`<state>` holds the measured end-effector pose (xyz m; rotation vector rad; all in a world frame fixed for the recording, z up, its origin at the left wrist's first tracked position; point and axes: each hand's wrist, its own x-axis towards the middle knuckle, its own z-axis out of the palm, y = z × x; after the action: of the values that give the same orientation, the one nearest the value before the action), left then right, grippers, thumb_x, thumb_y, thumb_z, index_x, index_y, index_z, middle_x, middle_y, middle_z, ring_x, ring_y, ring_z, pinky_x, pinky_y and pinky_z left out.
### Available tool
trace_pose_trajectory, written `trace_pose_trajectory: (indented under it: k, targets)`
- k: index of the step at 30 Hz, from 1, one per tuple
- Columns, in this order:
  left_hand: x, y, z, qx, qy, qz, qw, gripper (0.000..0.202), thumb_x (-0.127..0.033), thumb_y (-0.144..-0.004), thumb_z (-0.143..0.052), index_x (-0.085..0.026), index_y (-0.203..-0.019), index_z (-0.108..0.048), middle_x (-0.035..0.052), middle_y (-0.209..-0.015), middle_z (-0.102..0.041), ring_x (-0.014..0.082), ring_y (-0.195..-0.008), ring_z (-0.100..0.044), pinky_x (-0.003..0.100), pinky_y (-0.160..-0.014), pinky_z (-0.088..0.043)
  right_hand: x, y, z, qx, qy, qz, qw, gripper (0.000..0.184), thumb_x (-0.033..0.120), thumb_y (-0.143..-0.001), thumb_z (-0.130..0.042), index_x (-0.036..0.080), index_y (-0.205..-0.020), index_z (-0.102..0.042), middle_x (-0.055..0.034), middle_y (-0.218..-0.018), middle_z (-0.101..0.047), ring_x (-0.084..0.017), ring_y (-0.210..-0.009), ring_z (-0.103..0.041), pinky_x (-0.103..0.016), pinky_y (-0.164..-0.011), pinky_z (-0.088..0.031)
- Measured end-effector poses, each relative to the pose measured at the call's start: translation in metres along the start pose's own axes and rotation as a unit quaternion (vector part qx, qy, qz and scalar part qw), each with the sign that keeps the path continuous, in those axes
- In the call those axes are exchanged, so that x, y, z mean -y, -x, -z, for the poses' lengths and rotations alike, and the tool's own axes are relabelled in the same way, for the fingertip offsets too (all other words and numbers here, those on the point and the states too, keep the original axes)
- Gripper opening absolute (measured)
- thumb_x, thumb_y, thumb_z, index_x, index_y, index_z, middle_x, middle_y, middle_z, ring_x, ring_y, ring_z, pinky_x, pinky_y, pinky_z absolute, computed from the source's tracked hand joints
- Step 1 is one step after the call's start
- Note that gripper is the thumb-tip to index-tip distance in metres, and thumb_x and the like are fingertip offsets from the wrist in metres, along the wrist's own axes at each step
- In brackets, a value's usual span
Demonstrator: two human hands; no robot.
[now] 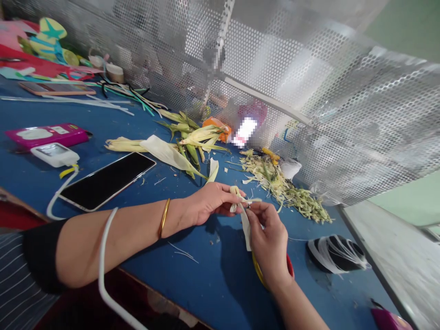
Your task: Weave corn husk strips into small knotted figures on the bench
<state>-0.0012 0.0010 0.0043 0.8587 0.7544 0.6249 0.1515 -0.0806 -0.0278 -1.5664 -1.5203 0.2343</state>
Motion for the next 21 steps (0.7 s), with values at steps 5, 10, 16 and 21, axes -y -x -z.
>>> trace_pose_trajectory:
  k: [5,10,16,21]
  targets:
    - [0.0,-0.003,0.002,-0.028,0.019,0.003,0.999,0.022,-0.015,-0.068,-0.074,-0.01,-0.09,-0.072,0.0036,-0.071,-0.068,0.0077,-0.059,-0.057,0.02,-0.06,-0.048,0.001,-0.005,0.007,0.004,0.186,0.284,0.941,0.026,0.013,-0.095,-0.049,0.02,-0.118,-0.056,-0.0037,-0.09,-0.075,-0.014,-0.075,-0.07,-0.026,-0.072,-0.05]
    - [0.005,-0.002,0.001,-0.014,-0.028,0.001,1.0,0.022,-0.023,-0.062,-0.078,-0.01,-0.077,-0.069,0.0032,-0.073,-0.067,0.0079,-0.057,-0.055,0.021,-0.055,-0.043,0.002,-0.007,0.014,0.02,0.27,0.413,0.87,0.03,0.007,-0.094,-0.048,0.018,-0.117,-0.063,-0.0071,-0.099,-0.074,-0.016,-0.088,-0.068,-0.032,-0.086,-0.047]
    - [0.007,-0.001,-0.001,-0.033,-0.046,-0.009,0.998,0.025,-0.02,-0.057,-0.079,-0.014,-0.072,-0.061,-0.0023,-0.061,-0.06,0.009,-0.057,-0.054,0.022,-0.058,-0.041,0.011,-0.008,0.015,-0.015,0.254,0.387,0.886,0.02,0.01,-0.092,-0.055,0.024,-0.099,-0.068,-0.0026,-0.088,-0.071,-0.016,-0.081,-0.064,-0.034,-0.086,-0.044]
    - [0.007,-0.001,0.0,-0.009,-0.099,-0.04,0.994,0.022,-0.025,-0.061,-0.076,-0.013,-0.077,-0.065,-0.0021,-0.06,-0.059,0.0085,-0.053,-0.051,0.021,-0.05,-0.034,0.016,-0.009,0.012,-0.003,0.16,0.341,0.926,0.016,0.011,-0.091,-0.055,0.022,-0.092,-0.065,-0.0042,-0.094,-0.071,-0.018,-0.09,-0.064,-0.036,-0.088,-0.043]
